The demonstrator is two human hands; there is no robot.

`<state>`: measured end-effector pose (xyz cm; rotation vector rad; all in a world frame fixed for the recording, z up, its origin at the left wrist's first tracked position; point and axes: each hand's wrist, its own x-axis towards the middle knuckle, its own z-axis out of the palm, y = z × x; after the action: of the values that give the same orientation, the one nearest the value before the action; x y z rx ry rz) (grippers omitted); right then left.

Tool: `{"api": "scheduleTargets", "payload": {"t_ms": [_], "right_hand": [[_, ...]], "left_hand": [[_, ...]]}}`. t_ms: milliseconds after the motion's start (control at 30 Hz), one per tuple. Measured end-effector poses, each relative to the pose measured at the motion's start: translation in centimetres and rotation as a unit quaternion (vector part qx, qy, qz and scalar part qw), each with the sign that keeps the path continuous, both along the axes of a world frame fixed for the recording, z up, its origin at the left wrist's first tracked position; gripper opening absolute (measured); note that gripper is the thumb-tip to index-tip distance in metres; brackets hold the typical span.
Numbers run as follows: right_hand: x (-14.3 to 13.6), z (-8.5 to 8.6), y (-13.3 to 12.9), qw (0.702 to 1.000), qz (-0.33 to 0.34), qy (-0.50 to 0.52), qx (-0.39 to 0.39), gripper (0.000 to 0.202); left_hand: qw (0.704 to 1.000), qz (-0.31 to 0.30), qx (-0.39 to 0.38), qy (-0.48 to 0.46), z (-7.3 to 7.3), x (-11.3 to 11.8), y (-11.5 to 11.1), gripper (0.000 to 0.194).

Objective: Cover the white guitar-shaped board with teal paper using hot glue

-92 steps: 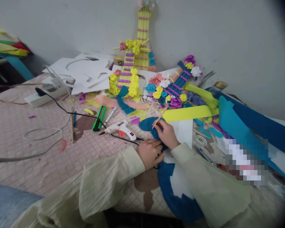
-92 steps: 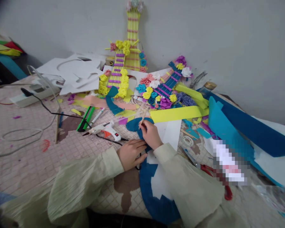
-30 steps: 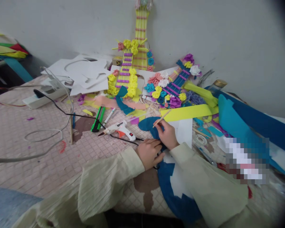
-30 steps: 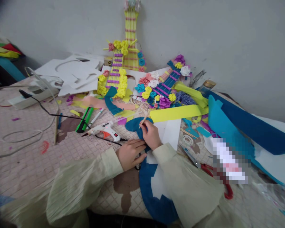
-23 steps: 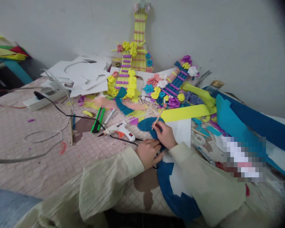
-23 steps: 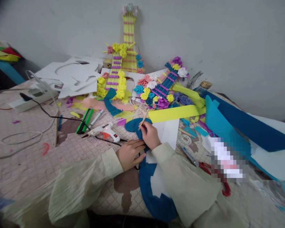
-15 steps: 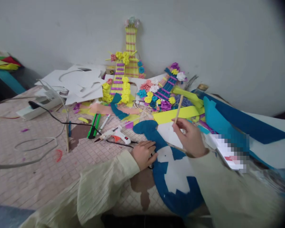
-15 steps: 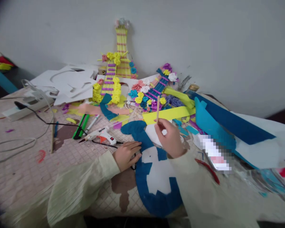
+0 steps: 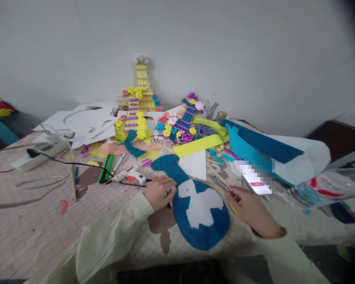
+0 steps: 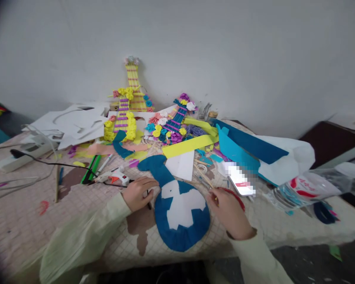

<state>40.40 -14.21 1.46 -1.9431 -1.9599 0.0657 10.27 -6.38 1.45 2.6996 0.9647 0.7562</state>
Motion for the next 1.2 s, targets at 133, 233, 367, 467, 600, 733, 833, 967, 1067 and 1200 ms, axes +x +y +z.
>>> {"api": "scheduleTargets", "payload": {"t_ms": [133, 233, 367, 467, 600, 733, 833, 967, 1067, 1200], "right_hand": [[-1.5, -2.5, -2.5, 0.999, 0.022, 0.01, 0.027, 0.037], [-1.9, -4.2, -2.9, 0.996, 0.001, 0.081, 0.037, 0.042], [-2.6, -5.3, -2.8, 0.981, -0.031, 0.189, 0.0, 0.042], [-3.4, -5.5, -3.0, 0.985, -0.029, 0.172, 0.005, 0.04], [-3.9, -5.7, -3.2, 0.982, -0.041, 0.182, 0.007, 0.036], [-4.1, -5.8, -3.3, 0.967, -0.073, 0.243, -0.01, 0.034], [-4.8, -5.7, -3.5, 0.968, -0.068, 0.238, 0.028, 0.04], [-6.0, -5.8, -3.5, 0.976, -0.046, 0.207, 0.057, 0.049], [-6.4, -6.1, -3.4, 0.976, -0.054, 0.201, 0.065, 0.053], [-7.0, -6.6, -3.4, 0.984, -0.04, 0.146, 0.093, 0.061]], "left_hand": [[0.999, -0.007, 0.014, 0.032, 1.0, -1.0, -1.6, 0.029], [0.998, -0.015, 0.028, 0.059, 1.2, -1.8, -3.0, 0.025], [0.996, -0.015, 0.033, 0.079, 0.9, -2.4, -4.6, 0.023], [0.997, -0.021, 0.035, 0.067, 0.7, -2.7, -5.5, 0.024], [0.997, 0.01, 0.082, 0.002, 1.0, -3.4, -6.4, 0.024], [0.973, 0.214, 0.055, -0.07, 1.2, -5.5, -6.6, 0.021], [0.911, 0.398, -0.099, -0.036, 1.1, -7.3, -5.1, 0.03], [0.87, 0.455, -0.189, -0.005, 1.0, -8.2, -1.7, 0.048], [0.858, 0.458, -0.233, -0.005, 0.8, -7.7, 0.0, 0.049], [0.852, 0.458, -0.252, -0.031, 0.1, -7.2, 0.3, 0.042]]}}
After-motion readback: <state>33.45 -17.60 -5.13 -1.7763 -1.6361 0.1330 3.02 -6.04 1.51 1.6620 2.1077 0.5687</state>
